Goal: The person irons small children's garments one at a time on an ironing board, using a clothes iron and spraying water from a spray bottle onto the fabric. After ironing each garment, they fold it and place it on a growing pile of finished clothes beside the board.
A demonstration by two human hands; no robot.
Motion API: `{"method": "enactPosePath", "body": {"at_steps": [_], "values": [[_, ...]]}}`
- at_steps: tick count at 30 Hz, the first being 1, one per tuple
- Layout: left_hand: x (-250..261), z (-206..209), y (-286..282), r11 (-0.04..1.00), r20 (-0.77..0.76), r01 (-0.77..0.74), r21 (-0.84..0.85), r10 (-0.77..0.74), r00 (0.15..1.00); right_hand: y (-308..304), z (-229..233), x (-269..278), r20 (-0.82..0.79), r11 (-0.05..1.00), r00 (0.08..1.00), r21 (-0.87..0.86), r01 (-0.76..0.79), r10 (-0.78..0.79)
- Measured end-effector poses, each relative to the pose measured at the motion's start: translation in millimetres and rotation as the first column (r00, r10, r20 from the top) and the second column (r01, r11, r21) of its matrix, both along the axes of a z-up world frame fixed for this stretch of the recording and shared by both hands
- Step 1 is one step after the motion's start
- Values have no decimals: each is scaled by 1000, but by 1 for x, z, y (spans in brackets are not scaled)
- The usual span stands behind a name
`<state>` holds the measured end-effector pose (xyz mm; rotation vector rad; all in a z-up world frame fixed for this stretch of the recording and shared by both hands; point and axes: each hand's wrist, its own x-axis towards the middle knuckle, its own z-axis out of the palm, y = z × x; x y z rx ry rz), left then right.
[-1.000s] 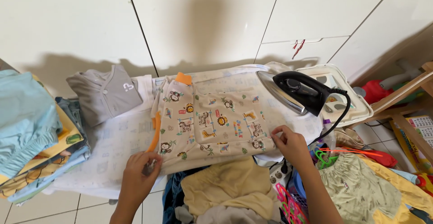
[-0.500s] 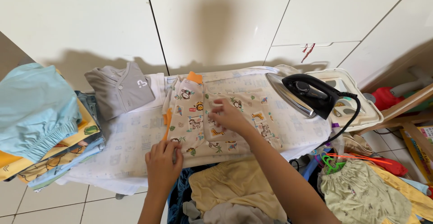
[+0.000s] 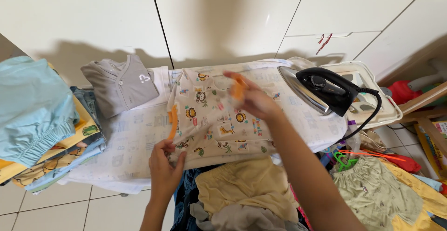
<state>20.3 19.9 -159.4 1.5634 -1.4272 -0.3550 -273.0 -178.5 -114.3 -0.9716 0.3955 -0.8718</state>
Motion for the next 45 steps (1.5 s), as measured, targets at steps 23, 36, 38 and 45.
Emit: {"method": "enactPosePath", "body": {"at_steps": [23,36,38,45], "values": [[-6,8,-192,968,-795,250,-4,-155,586,14,16,-66,-503,529,-166,-801,-280,-848],[39,9,-107,974,163,219,-64,-206,965,1,45,-1,-787,758,128,-616,-213,-604],[41,6,-106,968,171,224,-114,-202,964,-22,32,47,-825,878,414,-466,-113,-385],[44,6,-100,960,284,252,-124,-209,936,-32,11,140,-373,965,928,251,78,22]]}}
